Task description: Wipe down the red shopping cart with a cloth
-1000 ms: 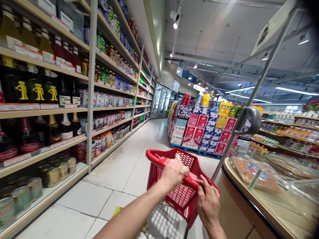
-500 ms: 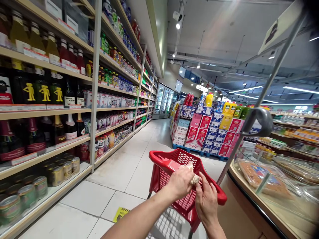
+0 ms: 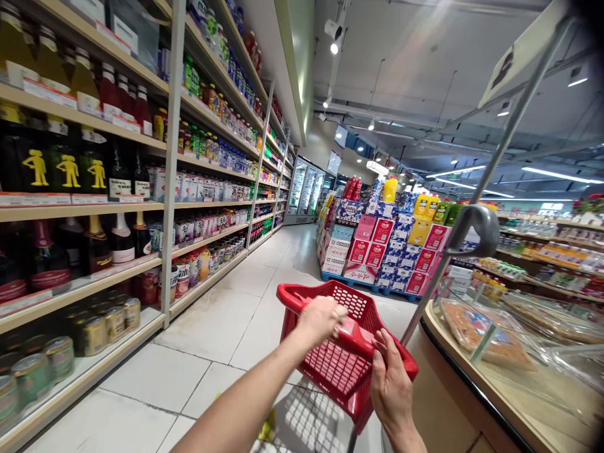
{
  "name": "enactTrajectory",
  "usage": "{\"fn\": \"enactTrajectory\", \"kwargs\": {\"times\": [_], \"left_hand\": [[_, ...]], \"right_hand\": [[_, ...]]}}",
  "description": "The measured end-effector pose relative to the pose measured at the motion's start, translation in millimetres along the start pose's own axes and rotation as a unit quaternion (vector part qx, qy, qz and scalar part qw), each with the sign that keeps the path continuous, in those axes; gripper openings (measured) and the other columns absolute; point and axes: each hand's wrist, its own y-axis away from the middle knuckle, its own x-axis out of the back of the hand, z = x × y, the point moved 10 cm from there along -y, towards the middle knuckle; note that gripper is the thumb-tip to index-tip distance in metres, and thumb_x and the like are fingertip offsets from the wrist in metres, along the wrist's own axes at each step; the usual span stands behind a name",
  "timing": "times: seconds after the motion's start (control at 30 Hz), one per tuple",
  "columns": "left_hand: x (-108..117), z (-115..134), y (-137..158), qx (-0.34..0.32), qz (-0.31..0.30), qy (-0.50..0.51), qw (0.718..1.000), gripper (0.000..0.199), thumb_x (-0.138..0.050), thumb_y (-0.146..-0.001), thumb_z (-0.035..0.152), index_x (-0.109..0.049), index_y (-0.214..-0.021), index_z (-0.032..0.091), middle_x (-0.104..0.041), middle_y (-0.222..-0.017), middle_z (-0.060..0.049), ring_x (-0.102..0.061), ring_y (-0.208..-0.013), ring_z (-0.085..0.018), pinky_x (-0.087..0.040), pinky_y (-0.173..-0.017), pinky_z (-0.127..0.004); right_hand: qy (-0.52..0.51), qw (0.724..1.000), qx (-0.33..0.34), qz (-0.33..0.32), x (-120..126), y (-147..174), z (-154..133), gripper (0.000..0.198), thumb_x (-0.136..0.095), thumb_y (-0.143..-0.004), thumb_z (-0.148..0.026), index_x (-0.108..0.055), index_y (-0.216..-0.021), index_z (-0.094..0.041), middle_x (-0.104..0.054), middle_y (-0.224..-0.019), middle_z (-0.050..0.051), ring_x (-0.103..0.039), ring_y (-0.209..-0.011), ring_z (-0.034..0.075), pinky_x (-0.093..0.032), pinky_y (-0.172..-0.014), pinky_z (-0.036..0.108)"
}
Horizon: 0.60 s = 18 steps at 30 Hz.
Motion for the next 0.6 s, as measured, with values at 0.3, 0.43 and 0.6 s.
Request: {"fn": "enactTrajectory", "kwargs": {"times": [0.3,0.43,0.6], "left_hand": [[-8.3,35.4,21.5,-0.146,0.014,0.036,0.988,0.025,-0.048,-0.079,0.028,-0.052,-0.102,0.019,-0.058,-0.107,-0.005,-0.050,-0.103,-0.017,-0.037,-0.093,-0.031],[9.9,-13.9,13.5,0.010,0.067,0.027,0.997,0.020,-0.039,-0.083,0.025,-0.055,-0.093,0.018,-0.061,-0.094,-0.007,-0.054,-0.091,-0.018,-0.044,-0.082,-0.035],[-14.2,37.3,10.7,-0.128,0.016,0.037,0.991,0.017,-0.046,-0.080,0.027,-0.056,-0.092,0.019,-0.061,-0.096,-0.006,-0.054,-0.094,-0.019,-0.041,-0.086,-0.034]], "right_hand": [[0.038,0.999,0.024,0.025,5.0,2.2,-7.1,0.048,-0.031,-0.086,-0.043,-0.044,-0.122,-0.015,-0.056,-0.115,0.011,-0.052,-0.101,0.022,-0.041,-0.087,0.038],[0.019,0.999,0.022,0.023,5.6,1.7,-8.5,0.046,-0.031,-0.086,-0.042,-0.043,-0.123,-0.016,-0.055,-0.116,0.010,-0.052,-0.101,0.021,-0.042,-0.086,0.037],[0.044,0.998,0.015,0.033,5.9,1.4,-8.0,0.049,-0.030,-0.086,-0.044,-0.043,-0.123,-0.016,-0.057,-0.114,0.011,-0.052,-0.102,0.023,-0.041,-0.086,0.040]]}}
